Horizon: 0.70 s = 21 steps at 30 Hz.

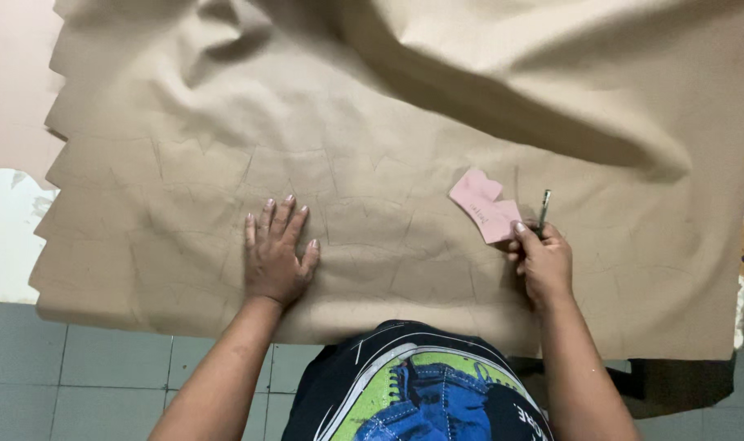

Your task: The person holds a small pink paper pattern piece on a large tan leather sheet and traces around its edges with a pen, repositioning the pattern to trace the outline in new spots. They smooth and shift the leather sheet between tracings to keep it flat.

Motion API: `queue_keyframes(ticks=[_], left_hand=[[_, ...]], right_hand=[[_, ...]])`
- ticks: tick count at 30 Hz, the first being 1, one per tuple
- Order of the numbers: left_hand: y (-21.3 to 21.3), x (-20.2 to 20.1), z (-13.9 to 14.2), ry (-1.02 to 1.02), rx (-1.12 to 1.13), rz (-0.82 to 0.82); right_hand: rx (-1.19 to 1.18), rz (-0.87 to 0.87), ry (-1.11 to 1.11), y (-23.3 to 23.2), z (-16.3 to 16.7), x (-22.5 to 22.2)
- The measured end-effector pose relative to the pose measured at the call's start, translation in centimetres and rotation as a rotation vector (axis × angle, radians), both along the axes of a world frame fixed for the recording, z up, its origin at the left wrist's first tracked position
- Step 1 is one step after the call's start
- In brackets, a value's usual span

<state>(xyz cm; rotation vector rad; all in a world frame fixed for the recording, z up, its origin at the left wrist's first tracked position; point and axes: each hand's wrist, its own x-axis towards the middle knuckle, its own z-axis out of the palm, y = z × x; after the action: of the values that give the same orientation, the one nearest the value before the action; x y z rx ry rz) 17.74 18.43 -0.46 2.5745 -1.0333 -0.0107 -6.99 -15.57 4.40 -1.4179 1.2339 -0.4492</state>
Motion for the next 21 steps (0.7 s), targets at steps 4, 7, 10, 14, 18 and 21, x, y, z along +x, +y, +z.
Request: queue_keyframes(ticks=[4, 7, 10, 14, 18, 21], left_hand=[[0.2, -0.2, 0.2, 0.04, -0.016, 0.004], [0.0, -0.4, 0.3, 0.027, -0.047, 0.036], [-1.5, -0.6, 0.4, 0.085, 0.05, 0.122], [-6.2, -1.7, 0.5, 0.089, 0.057, 0.024], [-12.0, -3.0, 0.6, 0.146, -0.166, -0.106], [-14.7, -3.0, 0.9, 0.218, -0.257, -0.093]], right_hand=[[0.067, -0.019, -0.187, -0.5, 1.9, 0.1], [-0.068, -0.022, -0.017, -0.8, 2.2, 0.8], [-0.124, 0.071, -0.035, -1.8, 1.9, 2.1], [-0.049, 0.083, -0.064, -2.4, 1.3, 4.4], [0.025, 0.076, 0.051, -1.8, 0.7, 5.9], [-0.023, 0.101, 0.066, -1.3, 0.6, 6.2]])
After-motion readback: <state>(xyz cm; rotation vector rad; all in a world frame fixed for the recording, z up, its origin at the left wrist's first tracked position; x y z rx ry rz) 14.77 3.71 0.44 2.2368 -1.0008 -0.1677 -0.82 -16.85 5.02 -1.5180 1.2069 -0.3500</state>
